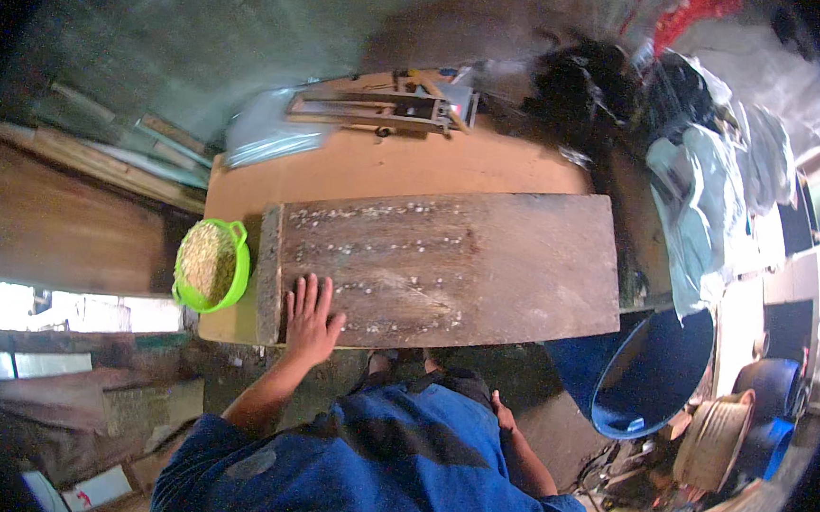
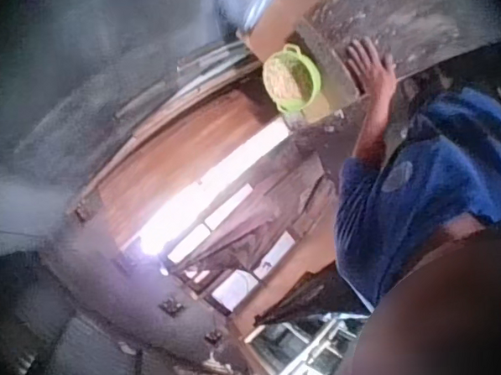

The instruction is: The person levels grains spread on a wooden board using a straight edge, then lifts the board and places it onto a wooden rack. The person also moves a wooden door panel and wipes the board surface.

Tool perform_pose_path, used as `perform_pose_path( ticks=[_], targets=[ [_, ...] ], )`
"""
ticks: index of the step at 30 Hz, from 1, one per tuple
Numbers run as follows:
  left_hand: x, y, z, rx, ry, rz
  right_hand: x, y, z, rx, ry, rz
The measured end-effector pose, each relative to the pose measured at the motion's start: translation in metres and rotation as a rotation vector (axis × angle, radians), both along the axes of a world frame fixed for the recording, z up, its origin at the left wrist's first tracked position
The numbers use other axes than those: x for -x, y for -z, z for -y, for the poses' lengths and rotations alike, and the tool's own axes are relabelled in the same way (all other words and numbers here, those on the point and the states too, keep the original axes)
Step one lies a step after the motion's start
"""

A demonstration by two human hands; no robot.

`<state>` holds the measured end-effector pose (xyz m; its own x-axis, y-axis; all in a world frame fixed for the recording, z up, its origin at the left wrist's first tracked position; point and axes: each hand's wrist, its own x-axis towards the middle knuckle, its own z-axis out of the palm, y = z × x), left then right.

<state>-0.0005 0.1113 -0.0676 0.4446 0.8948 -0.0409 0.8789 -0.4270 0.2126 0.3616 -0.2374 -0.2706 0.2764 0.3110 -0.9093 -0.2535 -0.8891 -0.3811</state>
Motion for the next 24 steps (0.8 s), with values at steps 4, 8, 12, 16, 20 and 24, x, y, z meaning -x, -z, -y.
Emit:
perform_pose_path(
  ticks=[4,8,12,16,20,24],
  targets=[
    [0.030,-0.003,0.062,0.089,0.176,-0.022,-0.002,0.002,-0.022,-0.094,0.023,-0.209],
    [0.072,-0.005,0.102,0.176,0.289,0.139,-0.011,-0.039,-0.052,0.029,-0.233,-0.257],
    [0.083,-0.015,0.108,0.059,0.093,0.326,-0.035,-0.087,-0.079,-0.145,-0.725,-0.030],
    [0.054,-0.013,0.085,-0.097,0.008,0.331,-0.055,-0.053,-0.085,-0.231,-0.914,0.088],
    [0.046,-0.018,0.080,0.104,0.126,0.495,-0.061,-0.033,-0.099,-0.741,-1.495,0.236],
    [0.052,-0.028,0.087,0.028,-0.012,0.555,-0.061,-0.139,-0.173,-0.555,-1.796,0.146]
  ],
)
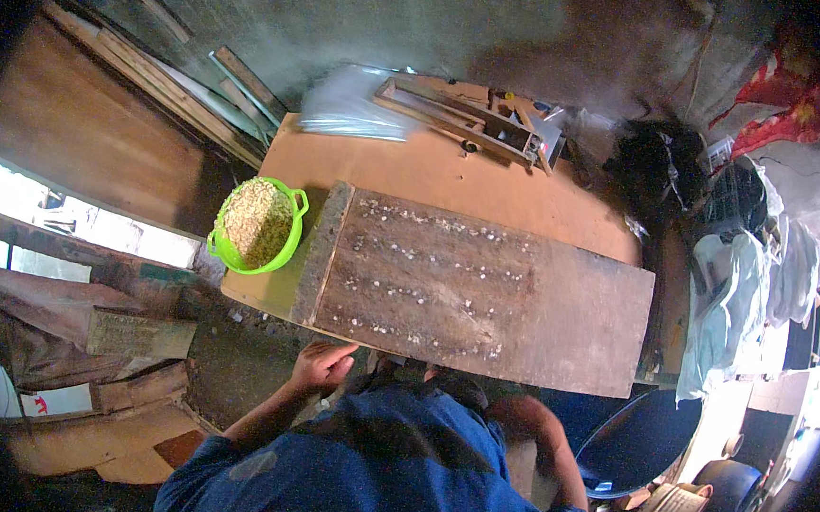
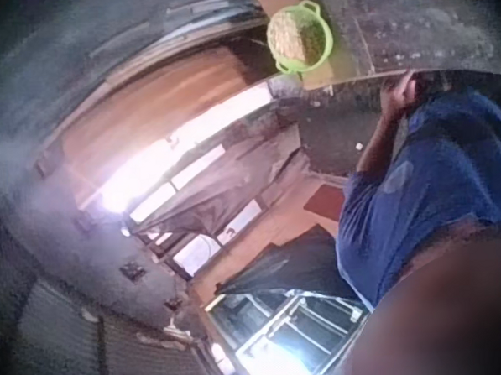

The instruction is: The person levels grains spread on a wooden board using a straight edge, then lifts the board and places it onto a wooden rack. The person also moves a wooden door panel and wipes the board surface.

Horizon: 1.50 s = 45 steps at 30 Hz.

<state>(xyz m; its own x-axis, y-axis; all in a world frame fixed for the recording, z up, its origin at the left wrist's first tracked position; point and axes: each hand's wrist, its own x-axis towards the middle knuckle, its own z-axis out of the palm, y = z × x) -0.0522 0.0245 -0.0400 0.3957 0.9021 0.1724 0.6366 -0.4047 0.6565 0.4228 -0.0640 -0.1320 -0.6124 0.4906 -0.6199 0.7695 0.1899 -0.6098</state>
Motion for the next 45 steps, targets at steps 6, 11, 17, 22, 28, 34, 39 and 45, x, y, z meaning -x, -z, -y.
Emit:
perform_pose_path(
  ticks=[6,11,17,22,28,34,39,45],
  targets=[
    [0.015,-0.016,0.019,0.081,-0.271,-0.013,0.026,-0.139,-0.162,-0.519,0.563,-0.032],
    [0.029,-0.022,0.049,0.186,-0.476,-0.137,0.044,-0.126,-0.308,-0.839,0.795,-0.098],
    [0.043,-0.003,0.115,0.242,-0.878,0.183,0.059,-0.063,-0.445,-1.057,0.565,0.227],
    [0.040,0.003,0.166,0.350,-1.048,0.051,0.052,-0.022,-0.502,-0.944,0.483,0.418],
    [0.013,-0.005,0.182,0.432,-1.176,0.106,0.038,-0.004,-0.509,-1.061,0.579,0.418],
    [0.017,-0.007,0.152,0.366,-1.044,-0.047,0.012,-0.028,-0.468,-1.149,0.670,0.198],
    [0.040,-0.010,0.091,0.207,-0.864,-0.121,0.001,-0.073,-0.363,-1.305,0.606,0.066],
    [0.046,-0.019,-0.006,-0.124,-0.603,0.023,0.014,-0.095,-0.226,-1.291,0.536,0.089]
  ],
)
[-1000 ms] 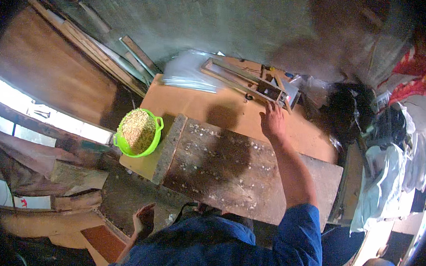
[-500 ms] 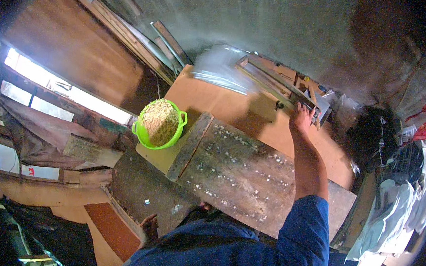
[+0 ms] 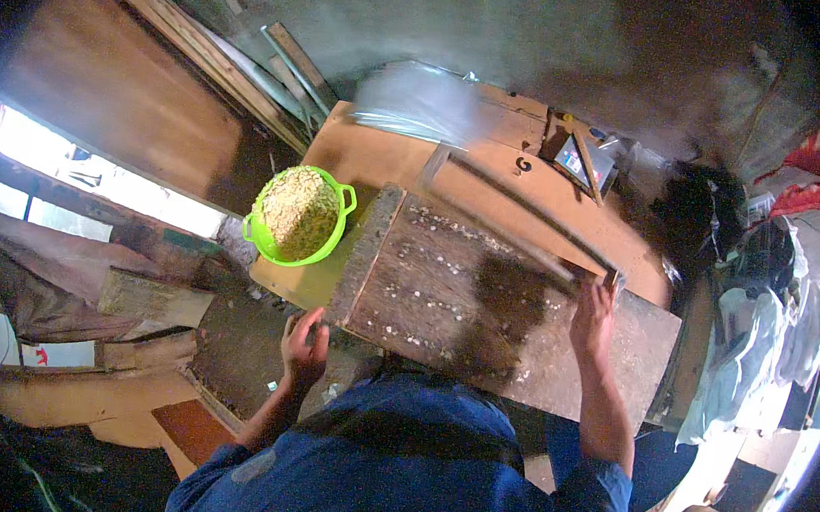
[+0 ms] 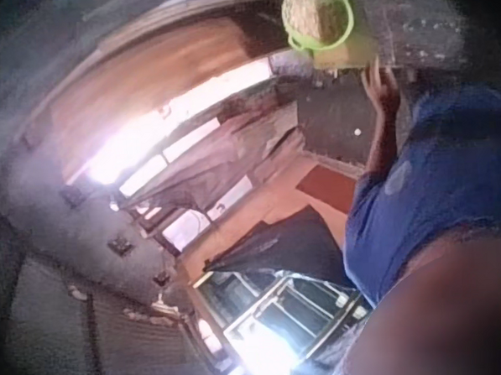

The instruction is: The person levels grains spread on a wooden board using a straight edge, then lifts the board and places it onto a wooden rack. The person also moves a wooden door panel and wipes the board surface.

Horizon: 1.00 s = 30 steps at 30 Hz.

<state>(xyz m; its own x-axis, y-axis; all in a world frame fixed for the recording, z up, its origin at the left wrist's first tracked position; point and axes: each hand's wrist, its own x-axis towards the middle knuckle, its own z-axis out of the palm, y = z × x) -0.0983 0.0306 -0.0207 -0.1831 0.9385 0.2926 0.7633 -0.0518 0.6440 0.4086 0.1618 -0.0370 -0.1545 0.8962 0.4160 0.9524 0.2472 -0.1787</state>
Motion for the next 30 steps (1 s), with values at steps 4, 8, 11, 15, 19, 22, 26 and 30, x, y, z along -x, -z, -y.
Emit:
perform_pose_path(
  ticks=[4,8,11,15,19,22,26,30],
  targets=[
    [-0.013,-0.002,-0.046,0.033,0.145,0.133,0.013,0.005,0.056,0.130,-0.036,-0.044],
    [-0.025,0.004,-0.077,0.078,0.218,0.118,0.023,0.010,0.081,0.233,0.014,-0.063],
    [-0.030,0.014,-0.094,0.103,0.247,0.120,0.028,0.014,0.083,0.202,-0.006,-0.031],
    [-0.033,0.027,-0.106,0.161,0.258,0.136,0.033,0.019,0.080,0.194,-0.054,-0.021],
    [-0.033,0.038,-0.110,0.152,0.274,0.106,0.037,0.021,0.075,0.247,-0.071,-0.020],
    [-0.031,0.046,-0.113,0.149,0.288,-0.016,0.042,0.018,0.079,0.276,-0.010,-0.026],
    [-0.028,0.052,-0.115,0.156,0.284,-0.088,0.042,0.021,0.089,0.056,0.264,-0.336],
    [-0.029,0.053,-0.115,0.157,0.282,-0.140,0.027,0.030,0.096,0.241,0.532,-0.637]
  ],
)
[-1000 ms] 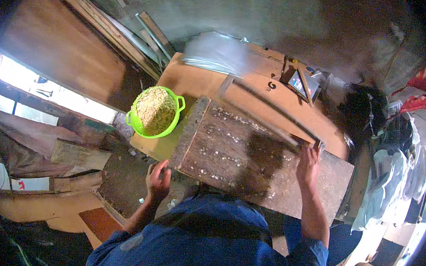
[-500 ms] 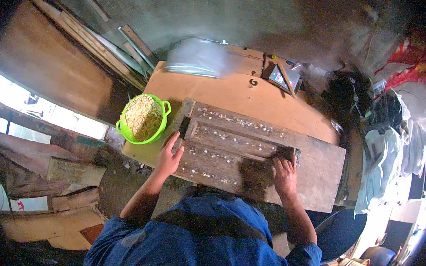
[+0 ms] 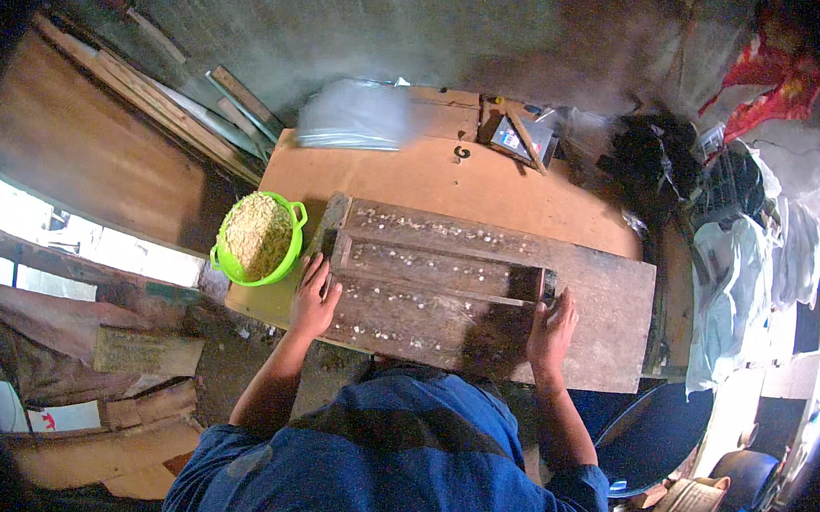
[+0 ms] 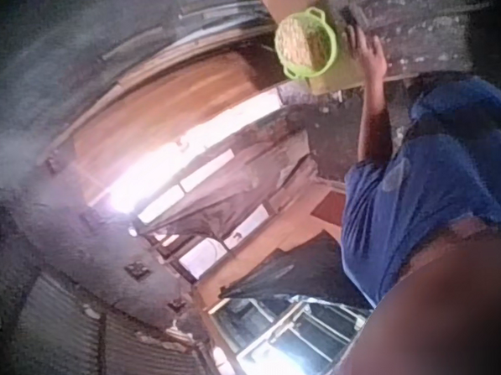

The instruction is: The person levels grains spread on a wooden board using a straight edge, then lifts the board and places it onto a wooden rack. The person also moves a wooden door panel and wipes the board surface.

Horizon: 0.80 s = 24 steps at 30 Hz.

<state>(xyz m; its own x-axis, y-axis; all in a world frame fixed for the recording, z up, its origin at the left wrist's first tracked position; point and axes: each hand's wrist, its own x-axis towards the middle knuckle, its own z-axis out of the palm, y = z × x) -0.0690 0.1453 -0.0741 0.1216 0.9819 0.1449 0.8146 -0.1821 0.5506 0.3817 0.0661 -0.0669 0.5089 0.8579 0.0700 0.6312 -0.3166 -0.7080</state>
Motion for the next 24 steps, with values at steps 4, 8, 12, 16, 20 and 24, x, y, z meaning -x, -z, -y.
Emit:
perform_pose_path(
  ticks=[4,8,12,16,20,24],
  targets=[
    [-0.004,-0.002,-0.002,-0.038,-0.016,-0.032,0.000,0.014,0.007,0.041,-0.051,0.047],
    [-0.009,-0.004,-0.007,-0.020,-0.089,0.047,0.005,0.020,0.008,-0.007,-0.044,0.085],
    [-0.016,-0.005,-0.012,-0.055,-0.136,-0.041,0.006,0.019,0.009,-0.021,-0.040,0.065],
    [-0.021,-0.004,-0.016,-0.076,-0.155,-0.144,0.006,0.020,0.012,-0.037,-0.011,0.056],
    [-0.019,-0.004,-0.016,-0.096,-0.159,-0.120,0.008,0.024,0.010,-0.038,-0.006,0.069],
    [-0.017,-0.004,-0.016,-0.093,-0.175,-0.092,0.009,0.026,0.007,-0.027,-0.005,0.105]
  ],
)
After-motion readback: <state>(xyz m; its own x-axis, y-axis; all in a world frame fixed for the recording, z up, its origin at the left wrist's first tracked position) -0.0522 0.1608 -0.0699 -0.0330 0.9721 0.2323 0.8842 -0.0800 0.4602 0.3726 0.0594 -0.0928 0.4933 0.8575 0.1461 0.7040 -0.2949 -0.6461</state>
